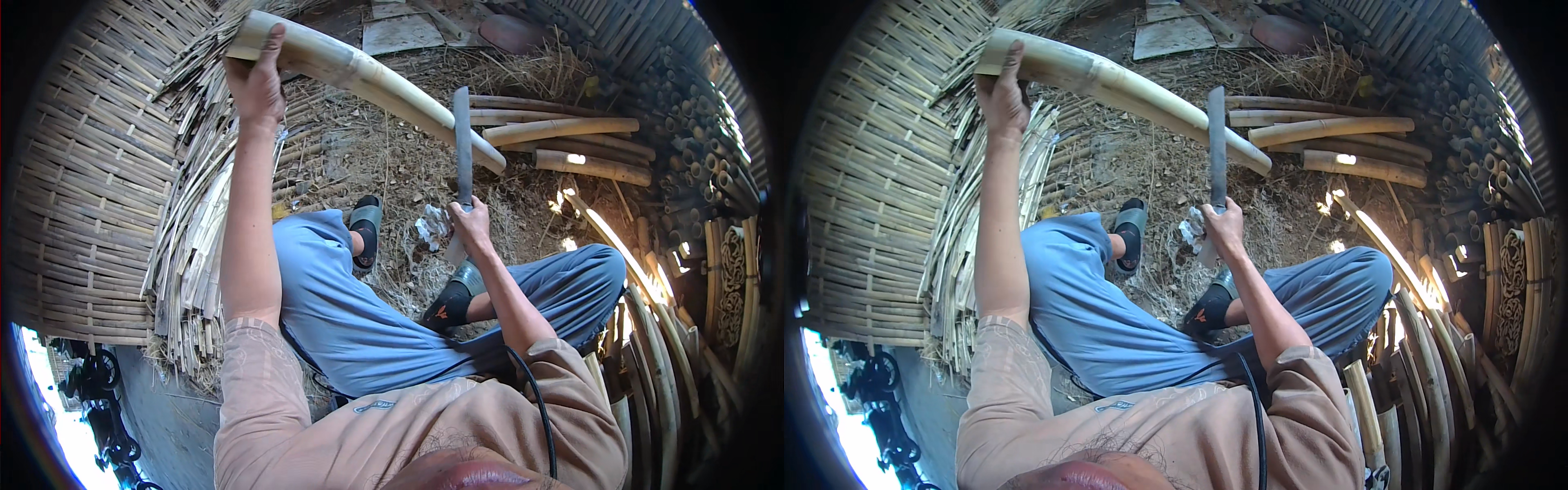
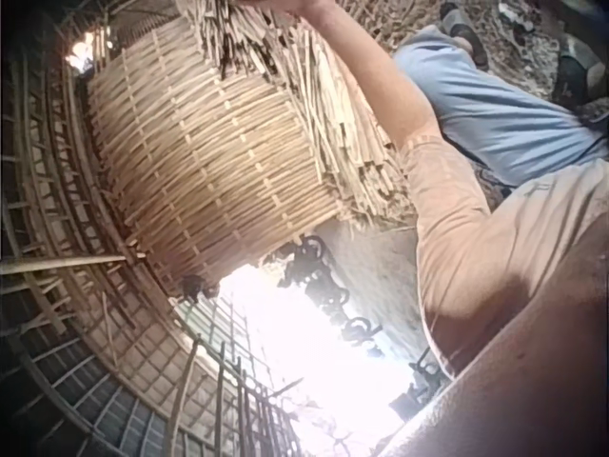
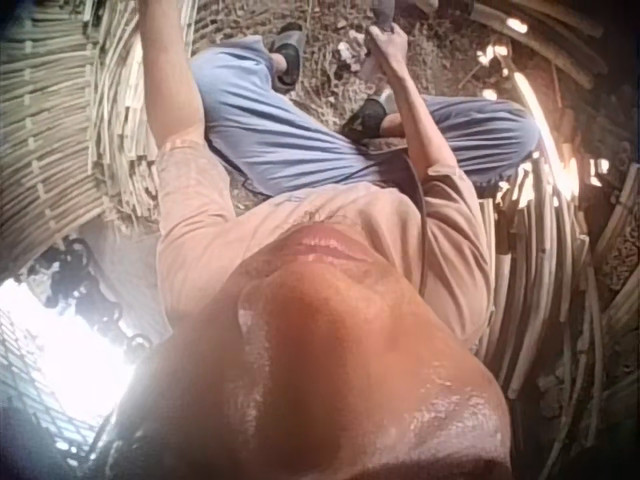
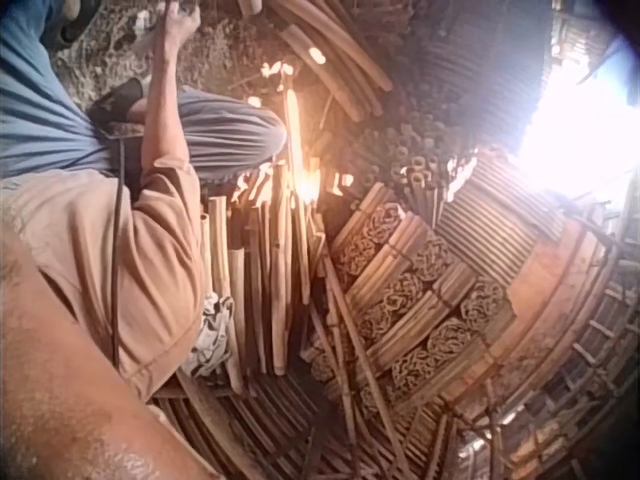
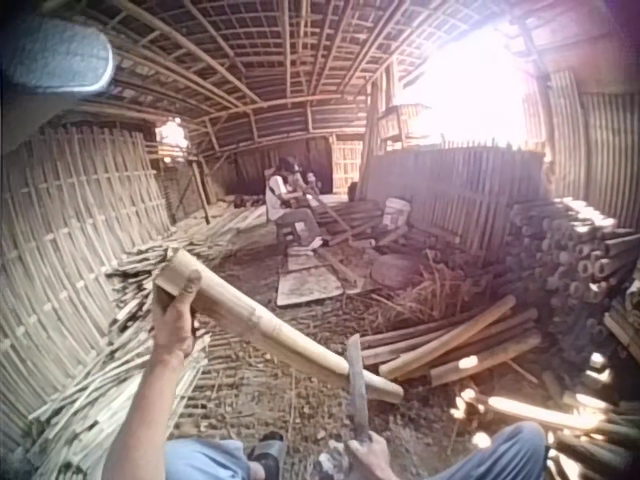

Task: The person uses a hand saw/machete to cut and shave sections of bamboo poles.

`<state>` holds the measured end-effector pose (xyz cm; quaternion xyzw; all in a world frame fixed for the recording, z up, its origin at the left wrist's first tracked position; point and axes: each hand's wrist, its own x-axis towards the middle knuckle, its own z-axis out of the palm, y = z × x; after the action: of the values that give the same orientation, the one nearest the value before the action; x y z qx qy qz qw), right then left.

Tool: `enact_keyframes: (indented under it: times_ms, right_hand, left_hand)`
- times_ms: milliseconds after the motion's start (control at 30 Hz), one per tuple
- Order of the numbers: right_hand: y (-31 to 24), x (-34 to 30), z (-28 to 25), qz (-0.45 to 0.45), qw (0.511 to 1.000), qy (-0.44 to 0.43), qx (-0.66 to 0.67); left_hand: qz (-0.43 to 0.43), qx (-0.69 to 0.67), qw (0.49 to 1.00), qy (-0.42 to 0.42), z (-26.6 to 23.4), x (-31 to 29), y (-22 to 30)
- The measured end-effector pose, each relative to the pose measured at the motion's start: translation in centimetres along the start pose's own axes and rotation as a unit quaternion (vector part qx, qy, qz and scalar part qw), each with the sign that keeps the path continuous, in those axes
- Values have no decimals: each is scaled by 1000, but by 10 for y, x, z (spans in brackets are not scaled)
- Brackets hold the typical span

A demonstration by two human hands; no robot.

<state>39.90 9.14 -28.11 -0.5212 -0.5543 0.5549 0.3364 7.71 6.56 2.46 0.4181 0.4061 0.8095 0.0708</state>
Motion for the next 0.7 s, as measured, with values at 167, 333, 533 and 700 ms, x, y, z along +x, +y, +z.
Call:
enact_keyframes:
  times_ms: [167, 333, 533, 700]
  right_hand:
    - [-14, -13, 1, 47, 998, -10, 46]
    - [12, 4, 2, 27, 998, -10, 56]
    - [1, 5, 1, -24, 999, 21, 6]
    - [-32, -6, -7, -132, 990, -3, -53]
  left_hand:
    - [58, 56, 992, 92, -6, 2, -13]
    - [-70, -132, 989, 16, -10, 2, 0]
    - [59, -24, 998, 18, 11, -13, 9]
    - [-11, -67, 989, 128, 3, -6, -1]
